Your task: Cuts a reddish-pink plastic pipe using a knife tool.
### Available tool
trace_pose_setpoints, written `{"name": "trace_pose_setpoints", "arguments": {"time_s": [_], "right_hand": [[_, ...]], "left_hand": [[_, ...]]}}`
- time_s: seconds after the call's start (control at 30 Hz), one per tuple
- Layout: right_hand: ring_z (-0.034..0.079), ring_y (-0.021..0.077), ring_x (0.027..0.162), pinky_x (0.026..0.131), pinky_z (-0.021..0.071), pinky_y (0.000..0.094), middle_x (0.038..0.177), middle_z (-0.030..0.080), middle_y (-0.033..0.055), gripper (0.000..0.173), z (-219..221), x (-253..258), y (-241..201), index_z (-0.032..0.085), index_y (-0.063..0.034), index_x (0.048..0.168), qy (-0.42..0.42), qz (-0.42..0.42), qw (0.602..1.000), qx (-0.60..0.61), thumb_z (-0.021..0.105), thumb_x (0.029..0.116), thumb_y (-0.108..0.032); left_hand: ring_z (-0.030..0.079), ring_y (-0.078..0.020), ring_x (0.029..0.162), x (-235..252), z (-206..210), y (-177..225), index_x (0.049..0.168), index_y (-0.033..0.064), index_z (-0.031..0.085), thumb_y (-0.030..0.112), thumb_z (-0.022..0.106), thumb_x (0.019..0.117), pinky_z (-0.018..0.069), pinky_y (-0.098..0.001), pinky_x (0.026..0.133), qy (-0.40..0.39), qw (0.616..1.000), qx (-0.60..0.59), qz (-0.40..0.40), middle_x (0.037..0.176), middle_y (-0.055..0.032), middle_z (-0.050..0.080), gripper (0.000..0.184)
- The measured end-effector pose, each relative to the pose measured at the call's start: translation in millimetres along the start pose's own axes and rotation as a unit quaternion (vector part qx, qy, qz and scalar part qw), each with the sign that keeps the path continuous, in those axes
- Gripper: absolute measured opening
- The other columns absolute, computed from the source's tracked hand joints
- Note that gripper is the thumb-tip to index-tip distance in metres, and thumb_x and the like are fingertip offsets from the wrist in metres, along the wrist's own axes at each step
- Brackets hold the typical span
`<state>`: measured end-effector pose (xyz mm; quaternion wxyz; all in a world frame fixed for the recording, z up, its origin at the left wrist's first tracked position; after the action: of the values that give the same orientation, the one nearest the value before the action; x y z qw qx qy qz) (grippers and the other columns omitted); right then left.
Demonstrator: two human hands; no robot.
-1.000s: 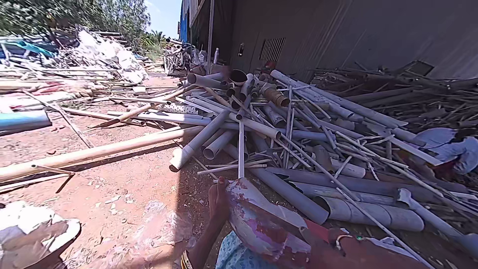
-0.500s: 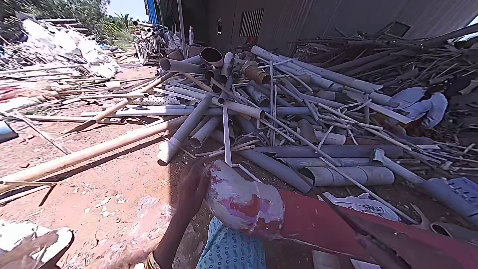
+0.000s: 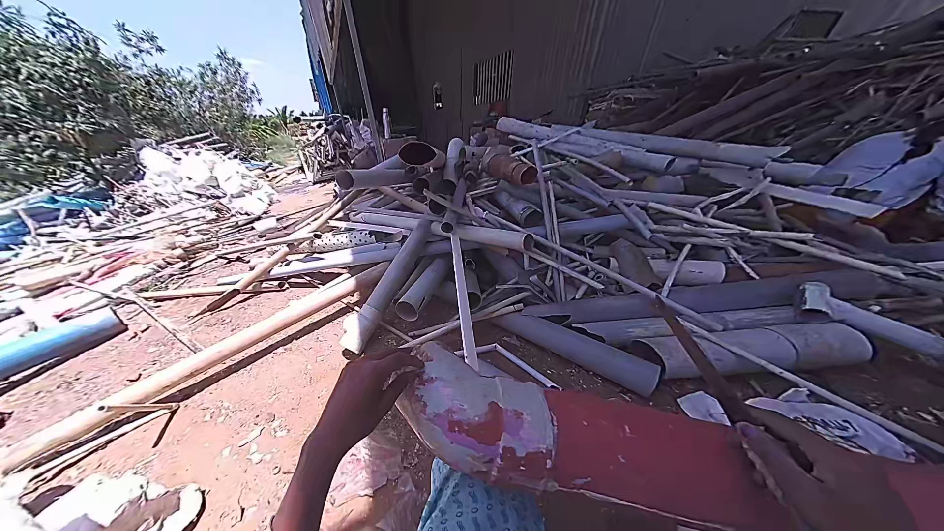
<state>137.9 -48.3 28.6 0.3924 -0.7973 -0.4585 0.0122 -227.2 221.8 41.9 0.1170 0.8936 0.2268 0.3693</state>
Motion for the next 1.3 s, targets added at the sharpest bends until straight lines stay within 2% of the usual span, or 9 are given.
{"name": "trace_pose_setpoints", "arguments": {"time_s": [0.33,0.43,0.53,0.67,0.73,0.83,1.0,1.1,1.3], "right_hand": [[0.062,0.0335,0.069,0.066,0.0514,0.0515,0.092,0.066,0.028,0.037,2.9,-15.8,12.9,0.06,0.0148,0.124,0.028,-0.011,0.999,0.013,0.045,0.1042,-0.012],[0.063,0.0345,0.07,0.067,0.0515,0.0519,0.094,0.066,0.0299,0.037,4.3,-18.6,15.7,0.06,0.0162,0.123,0.038,-0.02,0.999,0.018,0.045,0.1037,-0.011],[0.063,0.0348,0.07,0.068,0.0517,0.0521,0.092,0.066,0.03,0.035,3.7,-20.9,16.3,0.06,0.0166,0.121,0.04,-0.031,0.999,0.015,0.045,0.1035,-0.01],[0.063,0.0375,0.071,0.069,0.0513,0.0541,0.093,0.065,0.0314,0.035,3.9,-23.4,18.1,0.061,0.0162,0.121,0.04,-0.03,0.999,0.01,0.045,0.1038,-0.01],[0.063,0.0397,0.073,0.07,0.0513,0.0557,0.094,0.065,0.0328,0.036,4.6,-23.7,17.8,0.061,0.0168,0.121,0.04,-0.036,0.999,0.005,0.045,0.1037,-0.011],[0.064,0.0431,0.075,0.071,0.0508,0.058,0.094,0.065,0.034,0.036,4.5,-26.6,16.0,0.061,0.0172,0.12,0.047,-0.042,0.998,-0.004,0.046,0.1034,-0.01],[0.063,0.0435,0.074,0.07,0.0504,0.058,0.092,0.064,0.0343,0.036,4.6,-29.5,14.1,0.063,0.0165,0.118,0.064,-0.053,0.996,-0.017,0.046,0.1031,-0.012],[0.064,0.0478,0.077,0.072,0.0497,0.0617,0.096,0.064,0.0364,0.038,7.1,-29.4,12.5,0.062,0.0173,0.12,0.06,-0.054,0.996,-0.028,0.045,0.1033,-0.012],[0.064,0.0527,0.084,0.076,0.0489,0.0646,0.103,0.064,0.0385,0.04,8.0,-33.6,9.3,0.061,0.0169,0.124,0.073,-0.065,0.994,-0.054,0.045,0.1035,-0.014]], "left_hand": [[0.075,-0.03,0.093,1.2,1.8,2.7,0.101,0.0054,0.076,0.016,0.065,0.0922,0.0576,-0.0556,0.079,0.0,0.999,0.039,-0.019,0.103,-0.0117,0.076,0.018],[0.074,-0.0353,0.087,-0.4,4.0,0.9,0.099,-0.0012,0.075,0.01,0.065,0.0931,0.0547,-0.0595,0.077,0.095,0.986,0.087,-0.104,0.093,-0.0168,0.075,0.016],[0.07,-0.0452,0.095,-0.8,-0.6,1.8,0.111,-0.007,0.07,0.002,0.062,0.0949,0.0519,-0.0635,0.083,0.209,0.957,0.134,-0.152,0.102,-0.0264,0.072,0.02],[0.07,-0.0202,0.107,-5.5,8.8,10.0,0.114,-0.0063,0.07,0.014,0.06,0.0927,0.0546,-0.034,0.096,0.211,0.977,0.004,-0.024,0.114,-0.0196,0.072,0.031],[0.066,-0.0261,0.119,-9.7,20.8,10.9,0.121,-0.0016,0.071,0.025,0.061,0.0933,0.051,-0.0451,0.101,0.152,0.988,-0.009,-0.033,0.126,-0.0184,0.069,0.039],[0.058,-0.0434,0.127,-16.6,16.9,-13.2,0.135,-0.0065,0.06,0.019,0.059,0.0969,0.0408,-0.0626,0.107,0.135,0.98,-0.008,-0.148,0.135,-0.0275,0.061,0.046],[0.061,-0.0301,0.125,-17.9,8.8,-5.5,0.114,0.0001,0.074,0.012,0.057,0.0927,0.0478,-0.0443,0.106,0.148,0.989,-0.004,-0.012,0.131,-0.0219,0.065,0.03],[0.06,-0.0327,0.125,-18.3,22.0,7.0,0.106,0.0089,0.079,0.015,0.057,0.0933,0.043,-0.0557,0.104,0.103,0.994,-0.024,0.018,0.13,-0.0179,0.067,0.026],[0.067,-0.0216,0.113,-18.1,25.9,8.6,0.094,0.009,0.08,0.018,0.06,0.0917,0.0469,-0.0466,0.1,0.142,0.989,-0.024,0.027,0.115,-0.0094,0.074,0.022]]}}
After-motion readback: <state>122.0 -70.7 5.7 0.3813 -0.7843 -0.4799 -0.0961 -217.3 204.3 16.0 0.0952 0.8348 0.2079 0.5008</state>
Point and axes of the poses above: each hand's wrist, its own x-axis towards the middle knuckle, its own z-axis out of the palm, y = z × x, the point moved 3 cm from there along x, towards the middle knuckle
